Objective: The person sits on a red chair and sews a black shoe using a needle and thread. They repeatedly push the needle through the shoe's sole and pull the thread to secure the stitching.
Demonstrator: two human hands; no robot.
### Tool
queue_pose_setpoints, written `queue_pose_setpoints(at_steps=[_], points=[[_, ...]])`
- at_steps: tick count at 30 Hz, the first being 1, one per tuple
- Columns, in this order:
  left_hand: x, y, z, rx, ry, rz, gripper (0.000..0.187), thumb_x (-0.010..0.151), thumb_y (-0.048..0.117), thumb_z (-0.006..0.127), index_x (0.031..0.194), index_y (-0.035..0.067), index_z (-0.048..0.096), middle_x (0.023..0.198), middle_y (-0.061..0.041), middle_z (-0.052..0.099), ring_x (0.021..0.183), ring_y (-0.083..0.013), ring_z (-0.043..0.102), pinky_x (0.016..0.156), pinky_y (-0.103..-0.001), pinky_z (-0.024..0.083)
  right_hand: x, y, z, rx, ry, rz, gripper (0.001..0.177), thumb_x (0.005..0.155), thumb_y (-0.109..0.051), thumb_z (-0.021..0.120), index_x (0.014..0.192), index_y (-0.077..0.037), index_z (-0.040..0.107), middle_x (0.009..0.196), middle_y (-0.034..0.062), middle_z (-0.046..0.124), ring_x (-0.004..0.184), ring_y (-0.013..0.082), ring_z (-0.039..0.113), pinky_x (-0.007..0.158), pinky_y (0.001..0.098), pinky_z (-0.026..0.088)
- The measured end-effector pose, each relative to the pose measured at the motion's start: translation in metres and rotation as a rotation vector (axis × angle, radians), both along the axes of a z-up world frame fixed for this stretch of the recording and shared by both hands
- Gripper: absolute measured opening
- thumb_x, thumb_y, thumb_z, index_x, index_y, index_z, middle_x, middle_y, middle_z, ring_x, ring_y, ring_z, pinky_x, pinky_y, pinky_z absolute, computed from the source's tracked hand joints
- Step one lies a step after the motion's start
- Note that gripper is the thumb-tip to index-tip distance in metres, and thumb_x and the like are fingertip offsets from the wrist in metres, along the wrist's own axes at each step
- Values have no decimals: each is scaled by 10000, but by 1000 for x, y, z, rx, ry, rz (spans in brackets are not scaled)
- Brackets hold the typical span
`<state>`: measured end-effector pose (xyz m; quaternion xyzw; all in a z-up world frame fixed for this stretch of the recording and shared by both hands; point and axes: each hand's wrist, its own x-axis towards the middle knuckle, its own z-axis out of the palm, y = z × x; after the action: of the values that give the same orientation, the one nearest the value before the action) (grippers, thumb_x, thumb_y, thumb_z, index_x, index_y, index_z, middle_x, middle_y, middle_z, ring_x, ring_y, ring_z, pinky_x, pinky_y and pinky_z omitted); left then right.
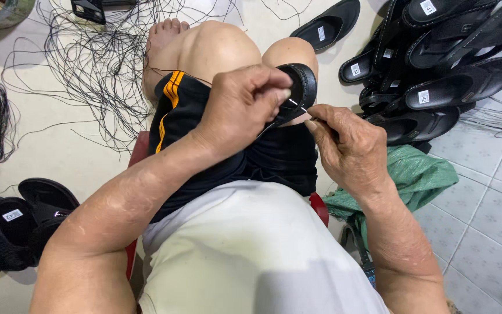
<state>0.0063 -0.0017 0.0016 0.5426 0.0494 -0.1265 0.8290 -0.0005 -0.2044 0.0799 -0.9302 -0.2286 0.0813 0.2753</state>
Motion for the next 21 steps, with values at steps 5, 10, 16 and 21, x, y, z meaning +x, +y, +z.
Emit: queue_pose_setpoints(at_steps=[5, 10, 16, 21], points=[[3, 0, -5, 352, -78, -163, 133, 852, 12, 736, 916, 119, 782, 606, -3, 705, 535, -68, 702, 432, -184, 541, -3, 2, -5, 75, -63, -21, 84, 991, -23, 733, 1066, -4, 765, 836, 171, 733, 708, 336, 736, 564, 361, 566], [4, 3, 14, 52, 193, -188, 129, 836, -64, 701, 959, -68, 739, 692, -172, 737, 563, -119, 728, 493, -209, 653, -36, -30, -2, -114, -248, 18, 143, 1036, -138, 647, 1064, -46, 753, 782, 126, 687, 649, 313, 691, 532, 393, 544], [7, 0, 9, -76, 274, 7, 263, 870, -22, 717, 1121, -91, 679, 765, -200, 721, 577, -175, 744, 501, -285, 700, -65, -33, -3, 170, -69, -162, 297, 884, -202, 826, 1085, 7, 759, 790, 151, 685, 605, 278, 648, 528, 369, 509], [-8, 12, 9, 207, 66, 37, 146, 908, 50, 708, 1044, 4, 735, 706, -114, 681, 588, -120, 698, 467, -248, 614, -45, -8, -30, 370, -176, -204, 325, 842, -106, 893, 1074, 68, 747, 662, 147, 624, 533, 218, 544, 529, 342, 486]])
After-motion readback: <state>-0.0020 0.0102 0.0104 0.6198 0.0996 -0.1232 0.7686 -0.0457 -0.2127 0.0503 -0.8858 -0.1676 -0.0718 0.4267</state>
